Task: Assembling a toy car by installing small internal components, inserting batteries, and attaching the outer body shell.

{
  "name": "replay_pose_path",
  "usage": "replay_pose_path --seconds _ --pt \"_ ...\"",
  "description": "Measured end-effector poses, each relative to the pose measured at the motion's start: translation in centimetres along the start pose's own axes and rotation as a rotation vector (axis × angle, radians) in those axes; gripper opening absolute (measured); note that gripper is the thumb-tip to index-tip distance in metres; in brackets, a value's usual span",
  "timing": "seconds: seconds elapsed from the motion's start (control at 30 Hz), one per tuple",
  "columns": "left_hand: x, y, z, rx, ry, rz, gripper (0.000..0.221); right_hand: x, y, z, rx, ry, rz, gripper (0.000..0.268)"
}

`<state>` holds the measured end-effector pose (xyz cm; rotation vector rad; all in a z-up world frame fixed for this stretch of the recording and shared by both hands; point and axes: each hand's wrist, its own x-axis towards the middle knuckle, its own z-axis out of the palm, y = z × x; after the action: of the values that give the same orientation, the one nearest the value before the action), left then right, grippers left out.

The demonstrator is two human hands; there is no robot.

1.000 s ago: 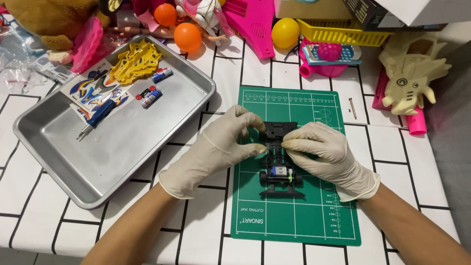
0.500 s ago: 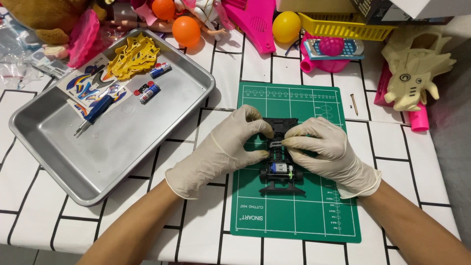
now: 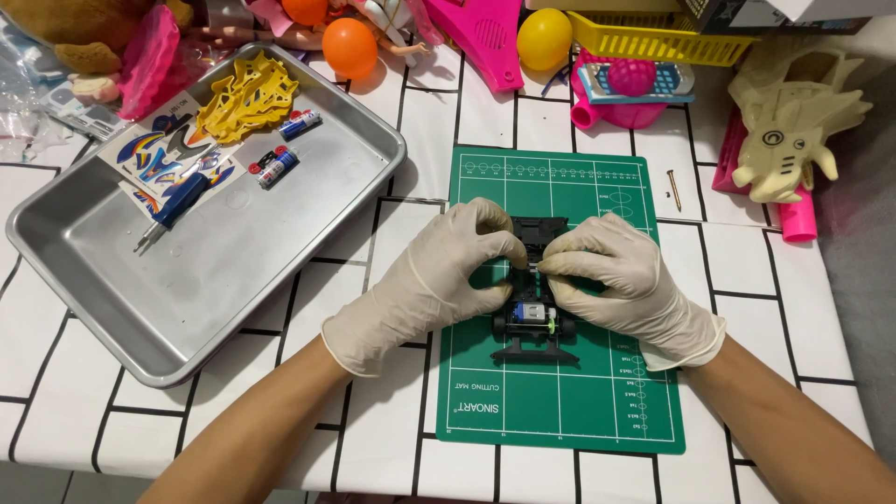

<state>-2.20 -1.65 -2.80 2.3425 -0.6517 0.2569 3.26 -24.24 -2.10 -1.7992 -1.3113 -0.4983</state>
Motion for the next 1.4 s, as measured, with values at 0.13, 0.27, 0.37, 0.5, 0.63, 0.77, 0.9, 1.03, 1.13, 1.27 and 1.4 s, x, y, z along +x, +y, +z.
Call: replay_pose_path --seconds 0.13,0.27,0.37,0.5,0.63,0.77,0.9,1.03,1.13,1.27,1.4 --pt "0.0 -0.5 0.6 -0.011 0.033 0.044 0.026 0.0 0.2 -0.1 -0.001 0.002 -0.017 0.014" --pt "-0.1 -1.2 1.5 -0.004 0.060 0.066 0.024 0.1 0.2 -0.2 -0.042 0.001 -0.073 0.015" --pt "-0.3 -1.5 1.8 0.030 0.077 0.066 0.023 0.2 0.2 -0.2 -0.065 0.003 -0.089 0.015" --pt "-0.4 -1.7 1.7 0.036 0.073 0.072 0.022 0.2 0.3 -0.3 -0.081 -0.009 -0.105 0.014" --pt "-0.4 -1.5 1.5 0.056 0.074 0.067 0.023 0.4 0.1 -0.4 -0.109 -0.005 -0.113 0.015" --pt "-0.4 -1.6 1.6 0.050 0.077 0.068 0.022 0.5 0.2 -0.4 -0.149 0.004 -0.136 0.015" --pt "-0.4 -2.0 1.7 0.039 0.071 0.089 0.023 0.3 0.5 -0.7 -0.185 -0.009 -0.133 0.014" --pt "-0.5 -1.7 1.8 0.043 0.063 0.090 0.023 0.3 0.3 -1.0 -0.164 -0.036 -0.118 0.014" --pt "-0.4 -1.7 2.0 0.037 0.071 0.092 0.023 0.5 0.3 -1.1 -0.189 -0.045 -0.143 0.016" --pt "-0.5 -1.7 1.9 0.020 0.070 0.088 0.023 0.5 0.2 -1.2 -0.197 -0.066 -0.152 0.013" --pt "-0.5 -2.0 2.2 0.028 0.070 0.091 0.025 0.6 0.3 -1.3 -0.203 -0.076 -0.155 0.012"
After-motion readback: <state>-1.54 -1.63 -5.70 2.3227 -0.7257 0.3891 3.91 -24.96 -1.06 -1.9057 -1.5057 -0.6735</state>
